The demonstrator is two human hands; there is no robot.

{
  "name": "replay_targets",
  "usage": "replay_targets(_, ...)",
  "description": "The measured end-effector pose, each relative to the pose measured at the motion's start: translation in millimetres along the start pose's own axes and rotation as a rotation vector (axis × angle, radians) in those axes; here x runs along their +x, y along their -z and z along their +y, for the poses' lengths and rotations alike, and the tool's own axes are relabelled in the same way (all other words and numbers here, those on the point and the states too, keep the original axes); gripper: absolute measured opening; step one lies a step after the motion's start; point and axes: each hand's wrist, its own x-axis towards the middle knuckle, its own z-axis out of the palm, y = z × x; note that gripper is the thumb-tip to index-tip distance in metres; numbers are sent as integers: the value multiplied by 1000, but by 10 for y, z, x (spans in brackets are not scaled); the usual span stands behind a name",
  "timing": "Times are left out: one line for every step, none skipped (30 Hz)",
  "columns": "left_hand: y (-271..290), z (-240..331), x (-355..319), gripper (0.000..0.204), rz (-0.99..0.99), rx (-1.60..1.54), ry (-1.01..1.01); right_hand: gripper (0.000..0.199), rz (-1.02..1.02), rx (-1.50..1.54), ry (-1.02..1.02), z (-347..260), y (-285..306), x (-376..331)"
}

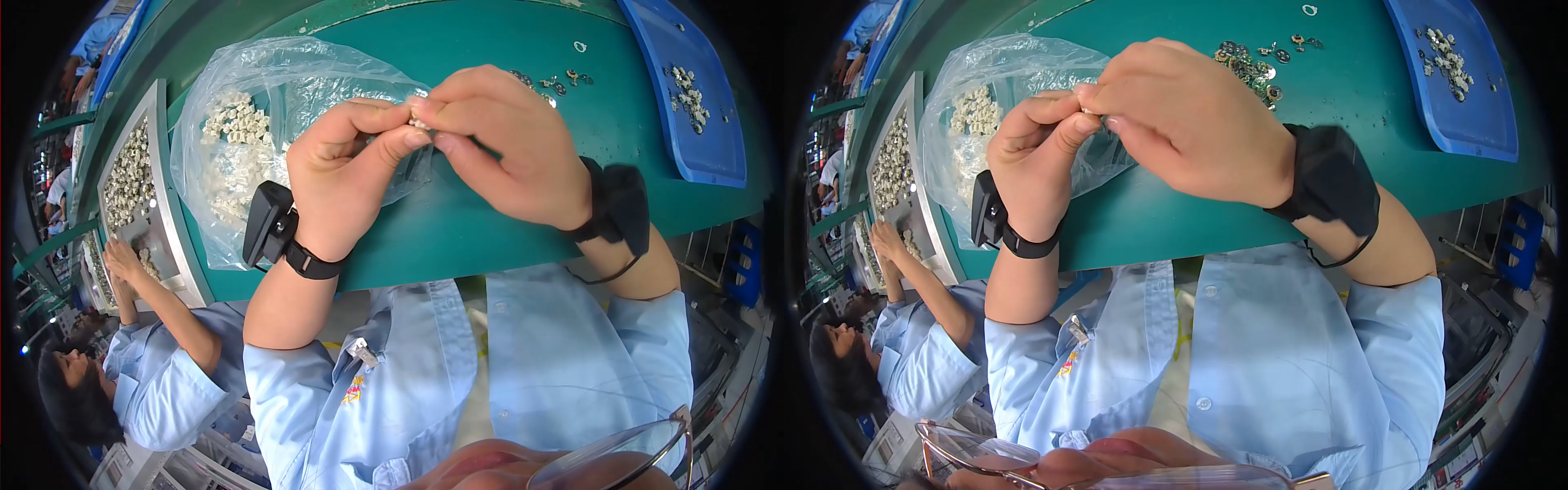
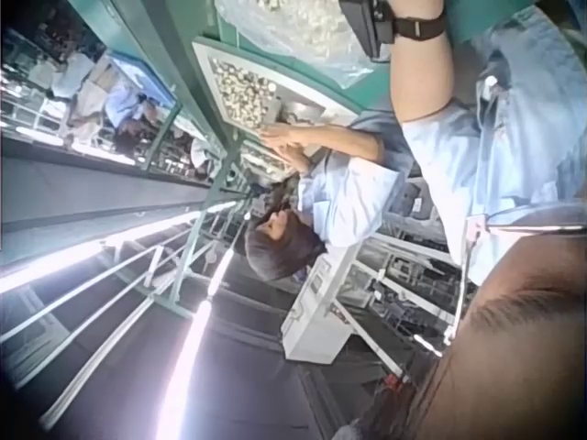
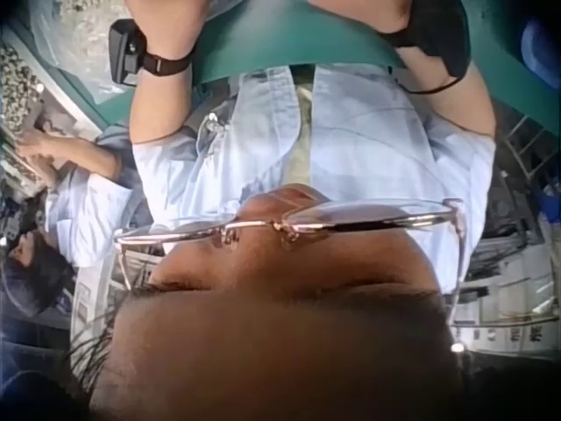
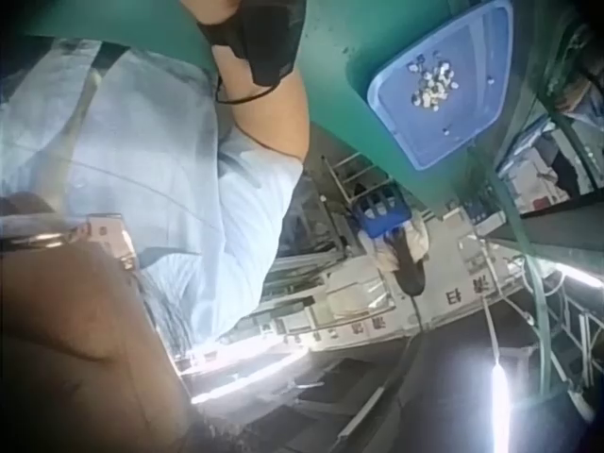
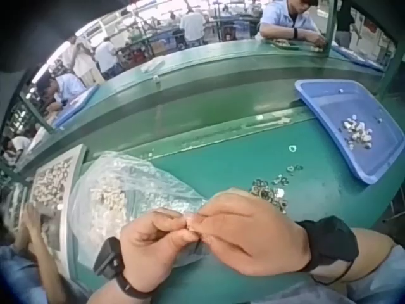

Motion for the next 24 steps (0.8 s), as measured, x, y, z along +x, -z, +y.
replay_targets(-10,1,7,13,-15,-117,69,24,14,39,-31,7,3,-2)
replay_targets(-19,3,14,12,-31,-235,138,24,16,36,-31,23,17,3)
replay_targets(-25,3,21,12,-46,-352,207,25,13,-12,-12,51,39,14)
replay_targets(-15,-17,30,12,-49,-353,206,26,11,-60,7,77,60,24)
replay_targets(10,-55,38,12,-92,-418,271,27,8,-106,27,86,71,29)
replay_targets(28,-77,53,13,-135,-483,335,27,9,-107,28,82,71,28)
replay_targets(38,-90,57,14,-177,-547,400,28,20,-148,60,77,68,23)
replay_targets(43,-100,49,14,-177,-547,399,29,31,-190,92,72,64,18)
replay_targets(37,-86,52,15,-184,-527,415,31,41,-231,124,67,63,16)
replay_targets(28,-74,56,16,-193,-508,432,31,43,-232,123,61,64,12)
replay_targets(22,-67,56,18,-202,-489,449,31,30,-249,135,55,65,7)
replay_targets(23,-63,53,18,-203,-489,449,31,16,-266,146,49,67,2)
replay_targets(30,-58,49,18,-218,-482,467,32,3,-283,157,43,69,-4)
replay_targets(35,-54,43,19,-233,-475,485,32,3,-285,156,42,63,-17)
replay_targets(41,-50,50,20,-249,-466,502,32,5,-288,163,56,47,-26)
replay_targets(40,-48,54,20,-250,-464,502,33,8,-292,170,67,29,-33)
replay_targets(38,-47,55,21,-262,-485,490,33,10,-295,176,70,20,-30)
replay_targets(36,-48,55,21,-275,-505,478,33,12,-295,176,72,23,-26)
replay_targets(36,-50,52,22,-287,-526,467,33,10,-258,164,63,35,-5)
replay_targets(34,-37,52,22,-291,-525,464,33,9,-226,156,42,59,23)
replay_targets(34,-23,46,22,-296,-533,474,33,8,-193,146,27,72,40)
replay_targets(35,-12,41,23,-300,-540,485,33,11,-196,147,17,73,43)
replay_targets(38,-6,41,23,-304,-547,496,34,15,-203,154,9,70,43)
replay_targets(45,-6,45,23,-308,-546,495,34,19,-209,160,1,67,40)
